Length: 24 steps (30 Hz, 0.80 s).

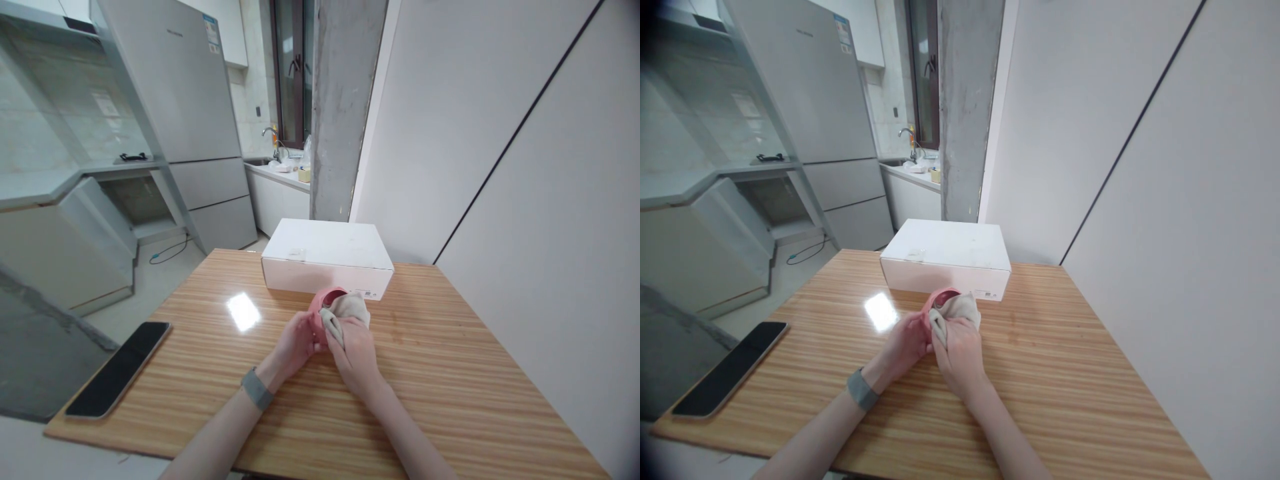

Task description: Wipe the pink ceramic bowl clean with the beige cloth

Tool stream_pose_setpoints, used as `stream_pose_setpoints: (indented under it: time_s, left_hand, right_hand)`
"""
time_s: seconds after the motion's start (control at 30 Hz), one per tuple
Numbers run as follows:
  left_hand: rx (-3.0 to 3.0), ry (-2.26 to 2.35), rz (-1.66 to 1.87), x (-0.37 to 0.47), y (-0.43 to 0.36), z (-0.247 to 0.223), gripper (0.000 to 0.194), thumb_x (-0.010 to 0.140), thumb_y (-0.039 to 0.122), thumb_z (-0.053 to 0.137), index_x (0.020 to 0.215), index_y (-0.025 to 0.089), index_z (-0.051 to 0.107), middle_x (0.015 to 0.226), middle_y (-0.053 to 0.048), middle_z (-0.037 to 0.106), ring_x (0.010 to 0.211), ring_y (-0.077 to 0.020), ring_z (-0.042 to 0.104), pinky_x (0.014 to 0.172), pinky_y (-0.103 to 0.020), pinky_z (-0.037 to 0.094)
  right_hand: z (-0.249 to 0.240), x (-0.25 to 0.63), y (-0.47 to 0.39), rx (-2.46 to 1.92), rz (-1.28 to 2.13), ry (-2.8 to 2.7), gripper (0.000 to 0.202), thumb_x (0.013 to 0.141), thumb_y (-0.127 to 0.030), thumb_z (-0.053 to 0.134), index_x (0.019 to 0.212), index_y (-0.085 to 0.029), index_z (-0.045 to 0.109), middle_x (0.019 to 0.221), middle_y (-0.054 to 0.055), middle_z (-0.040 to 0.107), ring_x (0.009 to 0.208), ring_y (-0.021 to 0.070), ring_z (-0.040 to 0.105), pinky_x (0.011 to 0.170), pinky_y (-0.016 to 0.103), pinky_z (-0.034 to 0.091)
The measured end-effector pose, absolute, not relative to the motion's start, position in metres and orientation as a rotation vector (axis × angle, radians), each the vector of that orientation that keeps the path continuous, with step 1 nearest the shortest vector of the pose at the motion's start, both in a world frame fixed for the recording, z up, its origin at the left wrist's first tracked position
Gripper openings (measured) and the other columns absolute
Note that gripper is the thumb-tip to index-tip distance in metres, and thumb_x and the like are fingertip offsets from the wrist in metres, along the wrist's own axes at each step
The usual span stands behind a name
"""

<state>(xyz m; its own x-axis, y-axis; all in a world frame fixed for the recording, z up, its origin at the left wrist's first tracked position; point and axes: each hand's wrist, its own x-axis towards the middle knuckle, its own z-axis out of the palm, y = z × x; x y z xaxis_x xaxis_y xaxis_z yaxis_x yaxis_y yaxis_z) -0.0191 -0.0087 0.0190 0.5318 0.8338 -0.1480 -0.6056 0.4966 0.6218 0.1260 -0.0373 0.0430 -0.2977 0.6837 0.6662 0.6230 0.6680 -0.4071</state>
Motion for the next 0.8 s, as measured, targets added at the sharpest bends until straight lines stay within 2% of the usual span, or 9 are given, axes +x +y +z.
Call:
stream_pose_setpoints:
  time_s: [0.1,0.2,0.27,0.37,0.47,0.53,0.7,0.8]
  left_hand:
    - [0.540,0.453,0.908,-0.016,-0.010,0.017,0.025,0.087,0.030,0.050,0.086,0.014,0.070,0.083,-0.008,0.072,0.075,-0.0165,0.064,0.071,-0.028,0.047]
    - [0.556,0.453,0.918,-0.012,-0.010,0.014,0.024,0.086,0.028,0.054,0.092,0.013,0.071,0.087,-0.009,0.073,0.078,-0.0176,0.064,0.077,-0.029,0.046]
    - [0.581,0.456,0.946,-0.009,-0.012,0.012,0.026,0.088,0.031,0.057,0.103,0.014,0.069,0.097,-0.009,0.072,0.085,-0.0182,0.064,0.082,-0.030,0.045]
    - [0.600,0.432,0.990,-0.004,-0.014,0.013,0.038,0.090,0.039,0.056,0.122,0.018,0.062,0.120,-0.010,0.066,0.106,-0.0197,0.061,0.091,-0.030,0.043]
    - [0.597,0.398,0.991,0.000,-0.016,0.014,0.045,0.090,0.044,0.055,0.127,0.019,0.058,0.130,-0.011,0.061,0.119,-0.0227,0.055,0.097,-0.032,0.043]
    - [0.600,0.408,1.002,-0.001,-0.017,0.013,0.046,0.089,0.045,0.057,0.126,0.018,0.059,0.130,-0.012,0.061,0.117,-0.0237,0.057,0.095,-0.033,0.045]
    - [0.616,0.500,0.991,-0.006,-0.016,0.011,0.046,0.087,0.047,0.059,0.122,0.019,0.063,0.121,-0.012,0.066,0.099,-0.0209,0.064,0.076,-0.028,0.051]
    - [0.635,0.525,0.924,-0.008,-0.014,0.010,0.051,0.087,0.054,0.055,0.122,0.018,0.063,0.116,-0.013,0.068,0.089,-0.0216,0.067,0.070,-0.031,0.054]
  right_hand:
    - [0.043,0.130,-0.034,-1.066,0.074,-1.991,0.031,0.096,-0.024,0.038,0.077,-0.018,0.062,0.069,0.005,0.067,0.066,0.0193,0.060,0.069,0.033,0.043]
    - [0.041,0.133,-0.031,-1.130,0.091,-1.946,0.035,0.096,-0.027,0.037,0.070,-0.020,0.059,0.062,0.004,0.063,0.062,0.0192,0.057,0.063,0.031,0.041]
    - [0.039,0.133,-0.031,-1.160,0.112,-1.896,0.035,0.096,-0.028,0.037,0.069,-0.020,0.059,0.062,0.004,0.062,0.061,0.0195,0.057,0.060,0.030,0.041]
    - [0.034,0.130,-0.032,-1.166,0.142,-1.833,0.035,0.095,-0.029,0.037,0.073,-0.019,0.061,0.065,0.005,0.063,0.063,0.0204,0.059,0.060,0.031,0.041]
    - [0.031,0.126,-0.034,-1.147,0.164,-1.809,0.034,0.096,-0.030,0.036,0.077,-0.019,0.062,0.068,0.006,0.065,0.067,0.0212,0.062,0.064,0.032,0.044]
    - [0.030,0.125,-0.034,-1.134,0.167,-1.818,0.035,0.096,-0.030,0.036,0.077,-0.019,0.063,0.069,0.005,0.065,0.069,0.0211,0.062,0.066,0.033,0.045]
    - [0.032,0.131,-0.033,-1.059,0.111,-1.942,0.034,0.095,-0.026,0.037,0.069,-0.020,0.058,0.064,0.004,0.062,0.062,0.0193,0.056,0.064,0.033,0.045]
    - [0.035,0.139,-0.034,-0.979,0.097,-2.057,0.031,0.094,-0.024,0.038,0.071,-0.020,0.059,0.066,0.004,0.062,0.062,0.0186,0.055,0.066,0.034,0.045]
